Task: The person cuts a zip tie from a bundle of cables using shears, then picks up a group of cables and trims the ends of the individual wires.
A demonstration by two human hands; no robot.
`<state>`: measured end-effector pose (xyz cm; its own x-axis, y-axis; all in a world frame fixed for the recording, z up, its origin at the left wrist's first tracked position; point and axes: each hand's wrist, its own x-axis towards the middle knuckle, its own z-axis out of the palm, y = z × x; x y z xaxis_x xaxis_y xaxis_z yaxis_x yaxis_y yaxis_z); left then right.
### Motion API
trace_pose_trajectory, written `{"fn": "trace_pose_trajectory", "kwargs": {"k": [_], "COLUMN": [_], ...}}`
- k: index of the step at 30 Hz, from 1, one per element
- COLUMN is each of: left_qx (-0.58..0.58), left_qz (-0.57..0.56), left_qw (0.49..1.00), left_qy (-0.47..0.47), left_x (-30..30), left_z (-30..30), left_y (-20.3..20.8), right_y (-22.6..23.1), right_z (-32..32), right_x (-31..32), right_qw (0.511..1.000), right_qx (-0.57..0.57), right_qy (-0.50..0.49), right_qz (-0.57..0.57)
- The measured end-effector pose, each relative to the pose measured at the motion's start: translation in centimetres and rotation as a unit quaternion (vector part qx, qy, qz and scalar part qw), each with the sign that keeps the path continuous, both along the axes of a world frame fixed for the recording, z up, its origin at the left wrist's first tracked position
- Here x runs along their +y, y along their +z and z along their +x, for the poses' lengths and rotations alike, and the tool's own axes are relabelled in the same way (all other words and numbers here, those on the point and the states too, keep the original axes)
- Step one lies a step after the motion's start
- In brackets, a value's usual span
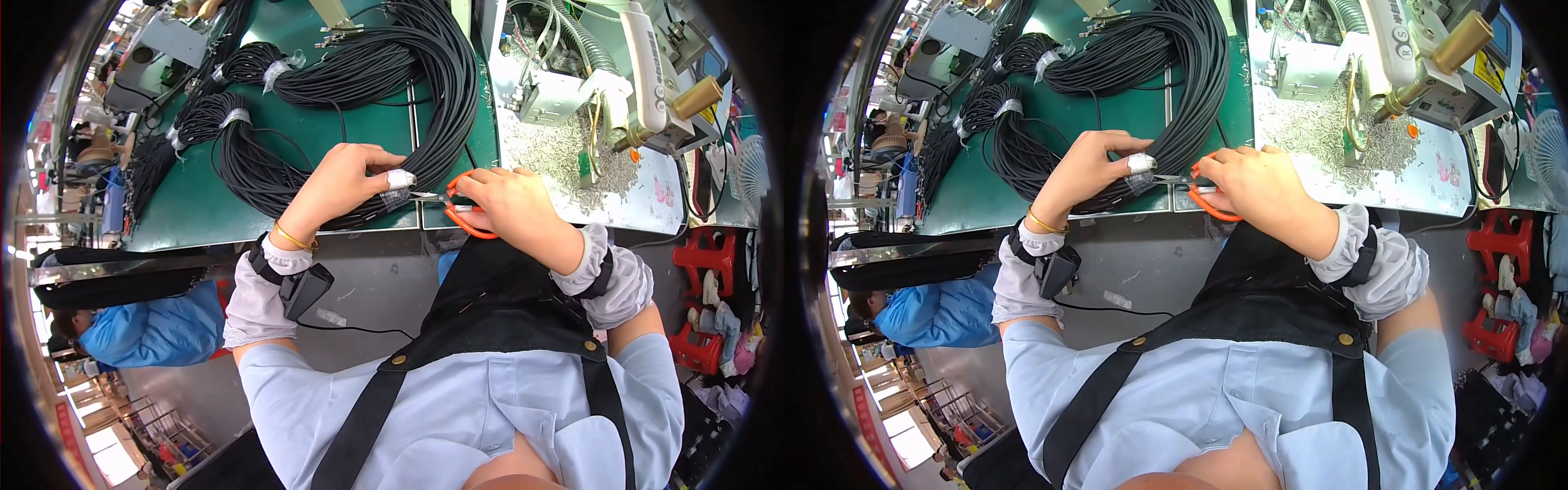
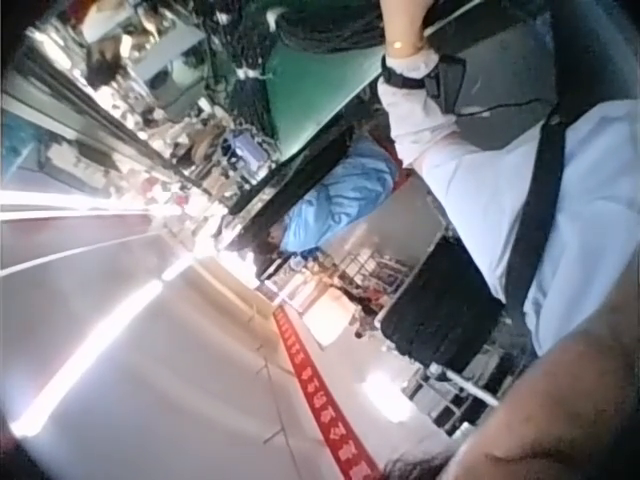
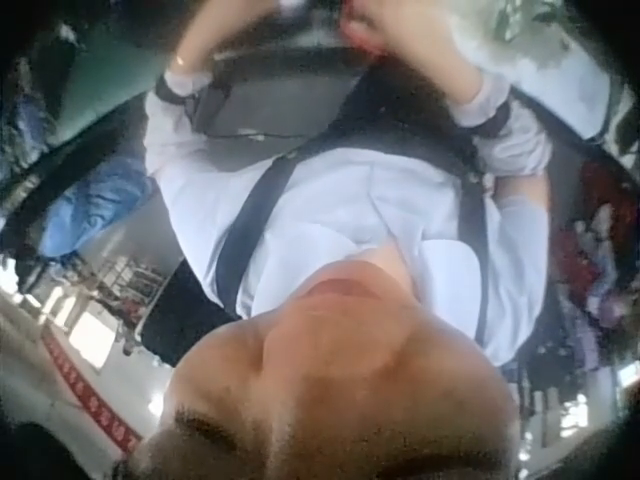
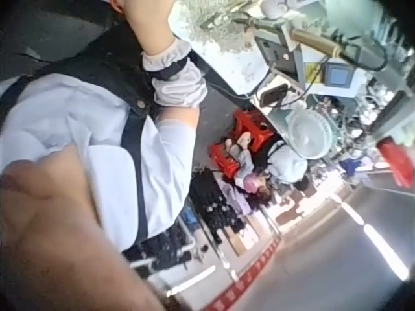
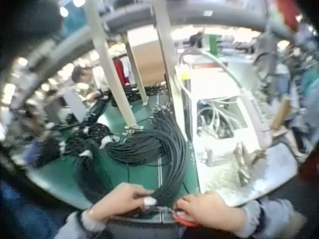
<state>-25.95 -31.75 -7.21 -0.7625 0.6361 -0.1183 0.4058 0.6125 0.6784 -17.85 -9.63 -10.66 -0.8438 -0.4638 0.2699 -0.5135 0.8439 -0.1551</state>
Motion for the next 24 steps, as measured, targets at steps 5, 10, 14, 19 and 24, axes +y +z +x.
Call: {"fn": "trace_pose_trajectory", "kwargs": {"k": [5,10,14,19,24], "left_qx": [0.021,0.038,0.024,0.039,0.037], "left_qz": [0.01,0.014,-0.025,0.002,0.016], "left_qw": [1.0,0.999,0.998,0.997,0.996], "left_qy": [-0.015,-0.034,-0.044,-0.069,-0.075], "left_x": [-0.3,-0.4,-0.3,-1.1,-1.4], "left_z": [0.0,-0.1,-0.2,-0.1,-0.2], "left_y": [-0.2,-0.1,0.3,-0.3,-0.5], "right_y": [0.6,1.7,2.1,2.1,1.8], "right_z": [-0.4,-1.1,-1.9,-2.2,-2.1], "right_x": [0.0,-0.1,0.1,-0.3,-0.5], "right_qw": [1.0,0.997,0.993,0.99,0.99], "right_qx": [-0.023,-0.064,-0.083,-0.088,-0.087], "right_qy": [0.016,0.047,0.079,0.114,0.113], "right_qz": [0.008,0.021,0.012,-0.007,0.014]}}
